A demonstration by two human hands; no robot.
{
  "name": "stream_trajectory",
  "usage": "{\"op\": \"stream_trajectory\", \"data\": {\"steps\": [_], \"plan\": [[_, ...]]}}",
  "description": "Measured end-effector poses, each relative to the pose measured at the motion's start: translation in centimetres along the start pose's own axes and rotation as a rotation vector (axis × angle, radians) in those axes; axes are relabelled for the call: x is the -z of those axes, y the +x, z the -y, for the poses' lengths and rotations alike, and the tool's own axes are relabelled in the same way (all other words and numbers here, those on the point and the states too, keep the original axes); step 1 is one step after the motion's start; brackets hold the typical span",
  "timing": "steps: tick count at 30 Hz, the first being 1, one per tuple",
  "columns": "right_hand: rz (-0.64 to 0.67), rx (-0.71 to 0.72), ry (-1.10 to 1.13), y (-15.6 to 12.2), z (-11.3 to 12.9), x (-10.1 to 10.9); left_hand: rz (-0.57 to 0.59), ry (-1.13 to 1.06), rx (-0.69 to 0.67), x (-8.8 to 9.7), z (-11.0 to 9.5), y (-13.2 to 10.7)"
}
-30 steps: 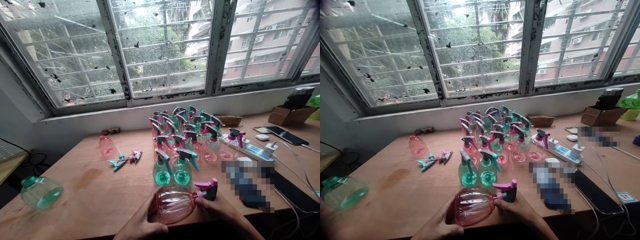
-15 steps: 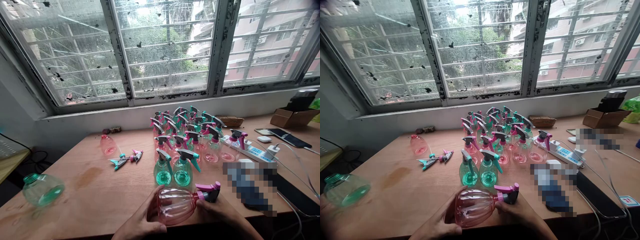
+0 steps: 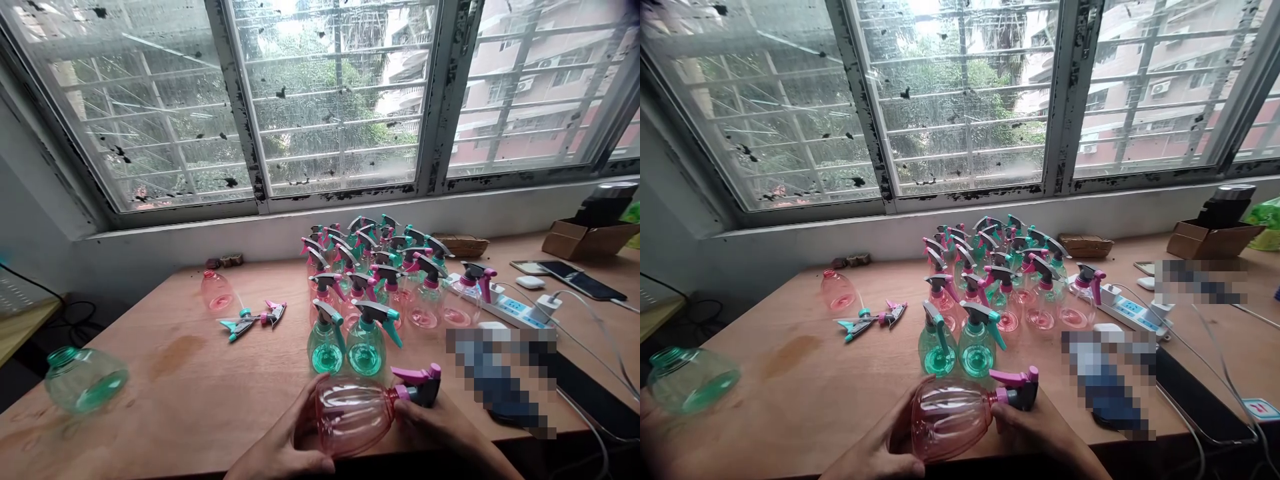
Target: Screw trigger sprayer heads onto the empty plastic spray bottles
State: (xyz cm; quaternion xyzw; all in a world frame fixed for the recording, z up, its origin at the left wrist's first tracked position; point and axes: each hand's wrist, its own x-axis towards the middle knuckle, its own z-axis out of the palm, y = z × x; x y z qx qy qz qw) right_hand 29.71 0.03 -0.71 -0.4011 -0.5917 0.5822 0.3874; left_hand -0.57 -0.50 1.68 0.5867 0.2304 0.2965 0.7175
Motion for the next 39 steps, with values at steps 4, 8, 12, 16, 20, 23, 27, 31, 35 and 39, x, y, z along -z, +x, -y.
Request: {"op": "stream_trajectory", "data": {"steps": [4, 8, 12, 16, 20, 23, 27, 31, 35, 39], "plan": [[-0.024, -0.026, 0.045, 0.02, -0.33, 0.02, -0.029, 0.003, 0.04, 0.04, 0.39, -0.01], [-0.024, -0.011, 0.04, -0.02, -0.18, -0.04, -0.051, 0.024, 0.059, -0.01, 0.49, -0.07], [-0.002, 0.0, 0.012, -0.11, 0.24, -0.16, -0.014, 0.021, 0.012, 0.12, 0.4, -0.16], [-0.037, -0.016, 0.033, -0.22, 0.2, -0.3, 0.014, 0.034, 0.049, 0.14, 0.03, -0.17], [-0.042, -0.01, 0.044, -0.19, -0.2, -0.25, -0.028, 0.113, 0.028, 0.37, 0.33, -0.32], [-0.03, -0.001, 0.033, -0.23, -0.11, -0.22, -0.035, 0.118, 0.005, 0.44, 0.59, -0.32], [-0.027, -0.02, 0.026, -0.43, 0.49, -0.26, 0.012, 0.041, -0.022, 0.06, 0.06, 0.09], [-0.039, -0.047, 0.035, -0.51, 0.49, -0.29, 0.032, 0.025, -0.027, 0.04, -0.13, 0.36], [-0.06, -0.047, 0.057, -0.35, 0.03, -0.33, 0.031, 0.036, -0.067, 0.45, 0.55, 0.25], [-0.085, -0.052, 0.067, -0.42, 0.32, -0.48, 0.024, 0.038, -0.072, 0.34, 0.55, 0.16]]}}
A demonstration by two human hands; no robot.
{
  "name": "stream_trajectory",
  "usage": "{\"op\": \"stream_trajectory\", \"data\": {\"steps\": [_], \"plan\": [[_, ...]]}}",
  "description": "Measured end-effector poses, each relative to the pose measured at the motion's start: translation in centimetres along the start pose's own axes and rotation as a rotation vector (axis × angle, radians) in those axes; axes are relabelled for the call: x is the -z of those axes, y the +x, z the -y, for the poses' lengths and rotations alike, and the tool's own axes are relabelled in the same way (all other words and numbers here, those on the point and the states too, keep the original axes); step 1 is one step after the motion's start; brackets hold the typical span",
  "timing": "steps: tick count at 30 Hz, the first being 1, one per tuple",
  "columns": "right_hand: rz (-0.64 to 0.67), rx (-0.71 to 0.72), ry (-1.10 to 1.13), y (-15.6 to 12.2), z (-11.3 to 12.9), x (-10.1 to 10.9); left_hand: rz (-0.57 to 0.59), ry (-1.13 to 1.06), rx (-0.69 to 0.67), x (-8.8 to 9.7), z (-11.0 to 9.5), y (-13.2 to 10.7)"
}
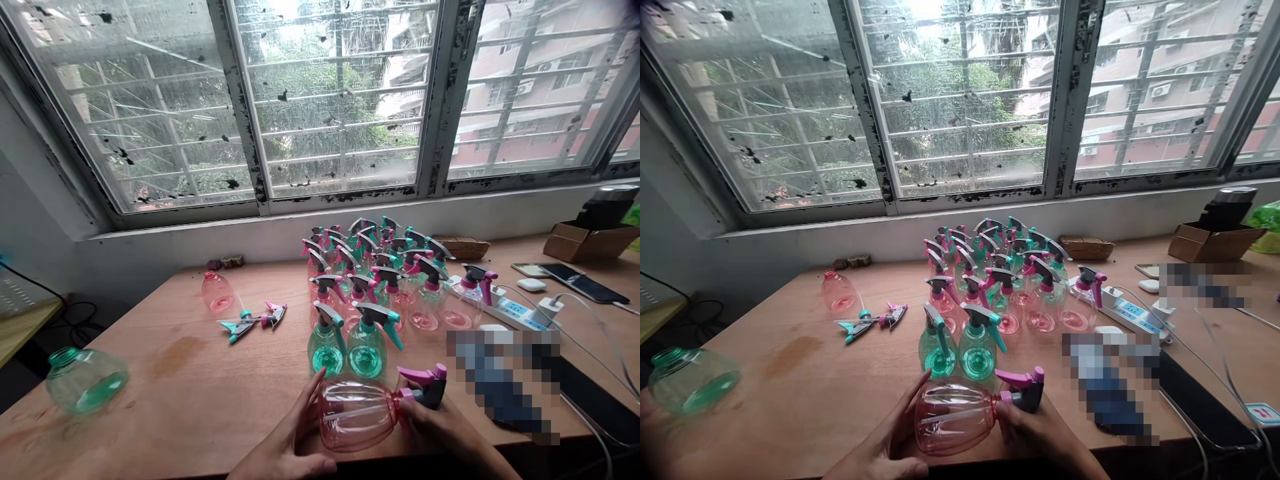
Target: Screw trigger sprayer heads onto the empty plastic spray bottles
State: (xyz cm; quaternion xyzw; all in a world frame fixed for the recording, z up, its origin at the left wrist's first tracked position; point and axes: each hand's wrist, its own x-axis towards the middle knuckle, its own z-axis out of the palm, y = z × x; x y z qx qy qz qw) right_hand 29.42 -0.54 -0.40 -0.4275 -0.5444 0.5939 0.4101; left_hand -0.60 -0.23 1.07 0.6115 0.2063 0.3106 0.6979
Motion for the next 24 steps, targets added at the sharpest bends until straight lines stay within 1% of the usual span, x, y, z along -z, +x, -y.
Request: {"op": "stream_trajectory", "data": {"steps": [2, 5, 9, 13, 16, 20, 22, 24], "plan": [[-0.019, -0.016, 0.006, -0.2, 0.3, -0.1, 0.0, -0.036, 0.009, -0.2, -0.2, 0.0], [0.008, -0.035, -0.006, -0.4, 0.8, -0.2, 0.004, -0.078, 0.035, -0.2, -0.3, 0.1], [0.037, -0.023, -0.06, -0.4, 0.9, -0.1, -0.012, -0.061, 0.006, 0.2, 0.2, 0.2], [0.019, -0.019, -0.085, -0.3, 0.7, -0.1, 0.006, -0.04, -0.003, 0.1, 0.2, 0.3], [0.04, 0.005, -0.092, -0.1, 0.3, 0.0, 0.019, -0.058, -0.023, -0.2, -0.1, 0.2], [0.084, 0.044, -0.118, 0.2, -0.2, 0.3, 0.018, -0.06, 0.027, -0.1, -0.1, 0.1], [0.067, 0.041, -0.121, 0.2, -0.3, 0.3, 0.004, -0.04, 0.045, 0.2, 0.1, 0.1], [0.043, 0.023, -0.116, 0.2, -0.4, 0.3, -0.005, -0.018, 0.029, 0.4, 0.4, 0.2]]}}
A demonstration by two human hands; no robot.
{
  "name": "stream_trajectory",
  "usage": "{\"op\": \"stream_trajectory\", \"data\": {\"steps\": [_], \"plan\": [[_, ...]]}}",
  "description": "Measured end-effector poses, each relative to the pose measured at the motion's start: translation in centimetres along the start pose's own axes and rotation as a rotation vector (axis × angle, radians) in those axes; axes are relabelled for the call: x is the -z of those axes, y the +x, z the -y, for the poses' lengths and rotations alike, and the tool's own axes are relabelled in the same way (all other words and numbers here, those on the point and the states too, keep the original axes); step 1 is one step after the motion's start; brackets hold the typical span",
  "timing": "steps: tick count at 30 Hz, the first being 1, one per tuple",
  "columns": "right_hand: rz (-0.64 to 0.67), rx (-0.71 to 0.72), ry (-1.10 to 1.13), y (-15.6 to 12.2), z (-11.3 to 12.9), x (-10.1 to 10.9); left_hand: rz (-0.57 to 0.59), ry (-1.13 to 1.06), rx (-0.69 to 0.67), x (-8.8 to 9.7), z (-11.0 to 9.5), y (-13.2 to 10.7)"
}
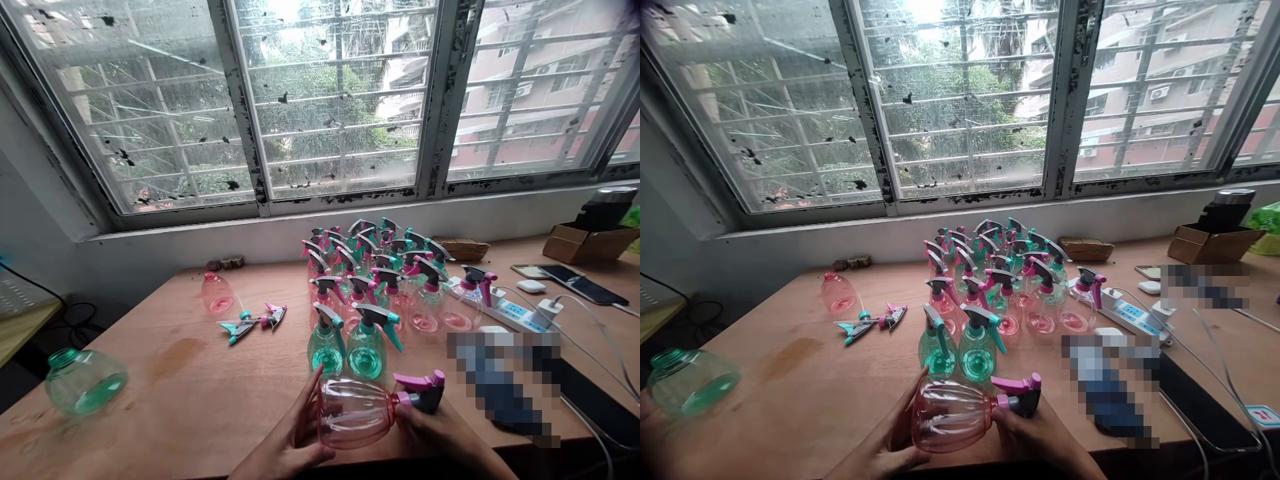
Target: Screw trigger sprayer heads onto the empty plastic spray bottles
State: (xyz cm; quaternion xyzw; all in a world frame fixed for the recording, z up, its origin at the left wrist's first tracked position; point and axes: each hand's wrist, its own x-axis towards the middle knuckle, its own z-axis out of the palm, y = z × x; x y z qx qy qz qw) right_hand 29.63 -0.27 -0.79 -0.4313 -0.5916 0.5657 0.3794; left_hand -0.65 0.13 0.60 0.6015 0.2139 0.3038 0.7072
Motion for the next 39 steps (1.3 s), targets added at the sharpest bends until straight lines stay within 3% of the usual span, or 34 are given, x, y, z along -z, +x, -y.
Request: {"op": "stream_trajectory", "data": {"steps": [9, 17, 26, 39], "plan": [[0.022, -0.005, -0.02, 0.1, -0.2, -0.2, 0.018, -0.06, -0.024, -0.9, -1.0, 0.1], [0.0, -0.036, -0.01, -0.1, 0.3, -0.2, -0.021, 0.036, 0.004, -0.1, -0.1, 0.0], [0.001, -0.023, -0.026, -0.1, 0.4, -0.2, 0.022, -0.079, -0.003, -0.5, -0.5, -0.1], [-0.111, -0.009, 0.042, -0.1, 0.9, -0.5, 0.017, -0.043, -0.021, -0.5, -0.6, 0.0]]}}
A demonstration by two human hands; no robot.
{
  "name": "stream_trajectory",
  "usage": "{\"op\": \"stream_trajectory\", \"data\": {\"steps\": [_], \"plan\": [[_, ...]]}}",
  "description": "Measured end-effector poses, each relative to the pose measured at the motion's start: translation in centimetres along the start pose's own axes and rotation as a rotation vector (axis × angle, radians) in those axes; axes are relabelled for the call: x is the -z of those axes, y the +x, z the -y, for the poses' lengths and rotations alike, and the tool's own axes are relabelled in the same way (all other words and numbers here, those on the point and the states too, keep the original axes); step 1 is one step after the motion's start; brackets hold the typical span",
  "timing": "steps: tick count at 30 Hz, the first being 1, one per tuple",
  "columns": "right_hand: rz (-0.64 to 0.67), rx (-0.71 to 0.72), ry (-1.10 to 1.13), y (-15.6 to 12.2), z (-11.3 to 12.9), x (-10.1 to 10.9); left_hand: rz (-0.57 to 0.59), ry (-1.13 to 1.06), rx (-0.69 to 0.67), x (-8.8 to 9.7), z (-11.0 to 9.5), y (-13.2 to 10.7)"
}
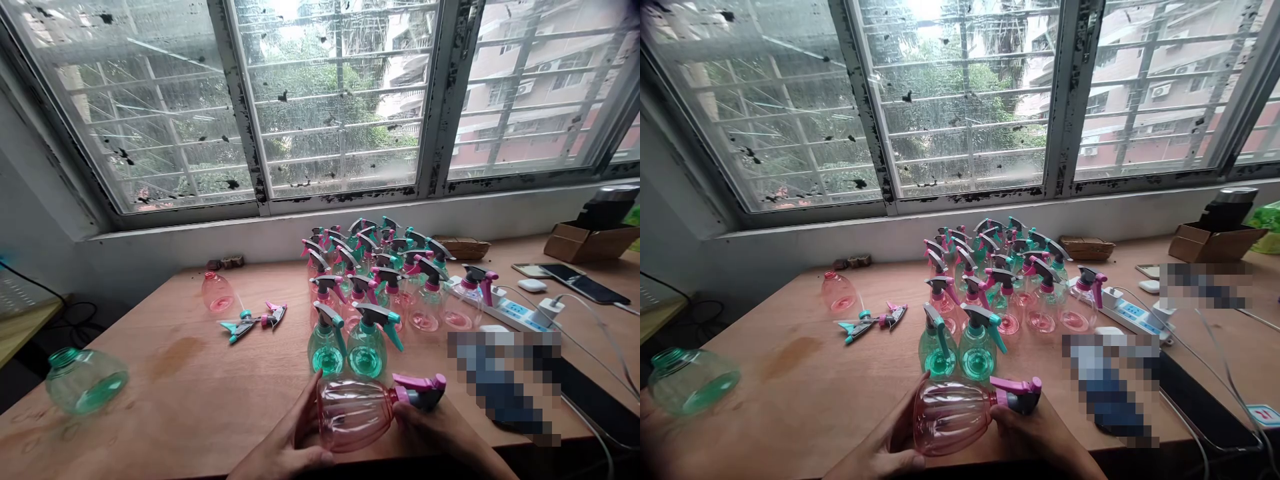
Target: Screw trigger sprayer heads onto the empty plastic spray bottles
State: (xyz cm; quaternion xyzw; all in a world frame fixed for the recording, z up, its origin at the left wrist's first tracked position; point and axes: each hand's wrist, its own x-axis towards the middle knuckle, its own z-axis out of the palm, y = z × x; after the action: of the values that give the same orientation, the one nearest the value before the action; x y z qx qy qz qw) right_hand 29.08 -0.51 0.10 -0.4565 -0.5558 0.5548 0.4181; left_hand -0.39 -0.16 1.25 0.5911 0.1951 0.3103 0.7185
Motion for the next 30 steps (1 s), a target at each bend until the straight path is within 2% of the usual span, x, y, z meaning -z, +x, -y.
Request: {"op": "stream_trajectory", "data": {"steps": [4, 11, 17, 22, 30], "plan": [[-0.028, -0.004, 0.08, 0.1, 0.2, -0.2, -0.018, -0.002, 0.053, 0.1, 0.1, -0.2], [0.002, 0.001, 0.04, 0.3, 0.1, 0.0, -0.019, 0.076, -0.006, 0.3, 0.3, 0.0], [0.031, 0.047, 0.043, 0.4, 0.1, 0.0, -0.006, 0.055, 0.003, 0.0, -0.1, -0.1], [0.03, 0.022, 0.06, 0.3, 0.1, -0.1, -0.003, 0.028, 0.016, 0.1, 0.2, -0.1], [0.039, 0.036, 0.026, 0.3, 0.3, 0.1, -0.058, 0.045, 0.029, 0.7, 0.9, -0.2]]}}
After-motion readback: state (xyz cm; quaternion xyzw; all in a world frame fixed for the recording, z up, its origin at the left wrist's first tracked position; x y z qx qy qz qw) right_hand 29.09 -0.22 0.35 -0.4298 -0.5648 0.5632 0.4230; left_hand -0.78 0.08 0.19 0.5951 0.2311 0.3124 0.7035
